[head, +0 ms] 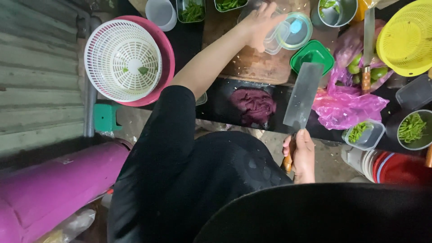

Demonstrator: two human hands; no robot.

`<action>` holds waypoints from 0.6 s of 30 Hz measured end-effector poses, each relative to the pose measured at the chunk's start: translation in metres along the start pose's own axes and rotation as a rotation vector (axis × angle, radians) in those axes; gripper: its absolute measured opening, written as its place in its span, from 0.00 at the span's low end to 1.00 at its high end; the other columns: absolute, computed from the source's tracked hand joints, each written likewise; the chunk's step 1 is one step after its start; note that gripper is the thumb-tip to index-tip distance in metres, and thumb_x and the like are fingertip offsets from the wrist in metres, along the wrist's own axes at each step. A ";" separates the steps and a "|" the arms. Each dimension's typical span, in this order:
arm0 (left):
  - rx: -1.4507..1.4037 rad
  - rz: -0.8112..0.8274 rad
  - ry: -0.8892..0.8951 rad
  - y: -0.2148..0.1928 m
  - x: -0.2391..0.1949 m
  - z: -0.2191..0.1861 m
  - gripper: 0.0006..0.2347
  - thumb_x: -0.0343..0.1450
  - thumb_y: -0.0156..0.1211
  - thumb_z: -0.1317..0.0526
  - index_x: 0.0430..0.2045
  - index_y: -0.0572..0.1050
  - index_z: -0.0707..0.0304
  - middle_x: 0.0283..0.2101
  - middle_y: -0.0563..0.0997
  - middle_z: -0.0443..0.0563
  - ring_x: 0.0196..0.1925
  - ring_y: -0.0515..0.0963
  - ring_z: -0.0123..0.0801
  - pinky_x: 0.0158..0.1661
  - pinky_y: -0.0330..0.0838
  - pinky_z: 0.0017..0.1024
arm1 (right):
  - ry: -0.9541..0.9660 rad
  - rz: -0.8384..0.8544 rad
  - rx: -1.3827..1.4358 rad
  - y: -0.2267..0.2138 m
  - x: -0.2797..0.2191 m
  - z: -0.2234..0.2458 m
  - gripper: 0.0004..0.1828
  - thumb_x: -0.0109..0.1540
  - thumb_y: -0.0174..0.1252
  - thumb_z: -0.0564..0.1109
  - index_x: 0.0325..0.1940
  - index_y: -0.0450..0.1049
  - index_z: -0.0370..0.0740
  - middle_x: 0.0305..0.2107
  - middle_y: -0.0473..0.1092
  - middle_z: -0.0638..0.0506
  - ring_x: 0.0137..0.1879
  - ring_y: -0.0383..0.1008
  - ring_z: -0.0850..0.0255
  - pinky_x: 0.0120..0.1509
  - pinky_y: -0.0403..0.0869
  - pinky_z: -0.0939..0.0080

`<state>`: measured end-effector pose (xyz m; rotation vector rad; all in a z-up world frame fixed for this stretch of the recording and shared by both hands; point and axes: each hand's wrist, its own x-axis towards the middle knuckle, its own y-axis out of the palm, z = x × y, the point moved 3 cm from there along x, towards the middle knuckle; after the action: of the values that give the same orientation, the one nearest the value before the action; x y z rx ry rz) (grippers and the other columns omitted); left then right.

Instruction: The person cuts green limes in half using a large knife on a wooden cutting board. They repeatedly pick up limes from a plastic bag, slice them, and place the halves into a clear plastic container.

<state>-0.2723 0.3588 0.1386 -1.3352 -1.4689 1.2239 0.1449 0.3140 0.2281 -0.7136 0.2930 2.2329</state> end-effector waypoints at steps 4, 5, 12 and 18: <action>-0.073 0.189 -0.108 -0.019 -0.012 -0.005 0.62 0.49 0.89 0.45 0.77 0.47 0.49 0.75 0.33 0.63 0.76 0.42 0.68 0.69 0.55 0.62 | -0.049 0.008 0.036 -0.001 -0.002 -0.002 0.24 0.77 0.40 0.56 0.32 0.64 0.42 0.20 0.68 0.52 0.19 0.61 0.65 0.22 0.61 0.69; -0.093 0.257 -0.162 -0.026 -0.016 -0.009 0.61 0.51 0.88 0.49 0.77 0.42 0.45 0.76 0.35 0.67 0.77 0.39 0.68 0.70 0.47 0.59 | -0.042 0.009 0.014 -0.001 -0.004 -0.002 0.24 0.77 0.39 0.56 0.32 0.64 0.42 0.20 0.68 0.52 0.19 0.61 0.66 0.23 0.61 0.69; 0.075 -0.103 0.063 -0.004 -0.027 -0.005 0.65 0.42 0.86 0.33 0.74 0.48 0.43 0.54 0.63 0.56 0.52 0.64 0.47 0.46 0.69 0.47 | -0.046 0.040 0.046 0.005 -0.008 -0.007 0.23 0.76 0.40 0.57 0.32 0.63 0.44 0.22 0.69 0.52 0.19 0.62 0.66 0.23 0.61 0.71; -0.869 -0.190 0.091 -0.044 -0.058 0.008 0.46 0.66 0.81 0.57 0.73 0.47 0.57 0.72 0.61 0.64 0.68 0.64 0.53 0.69 0.61 0.50 | -0.058 0.027 0.027 0.006 -0.012 -0.008 0.25 0.76 0.41 0.58 0.31 0.64 0.42 0.20 0.68 0.51 0.19 0.62 0.65 0.22 0.60 0.70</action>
<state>-0.2821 0.3014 0.1828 -1.6969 -2.1085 0.3690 0.1503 0.2998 0.2287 -0.6333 0.3056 2.2663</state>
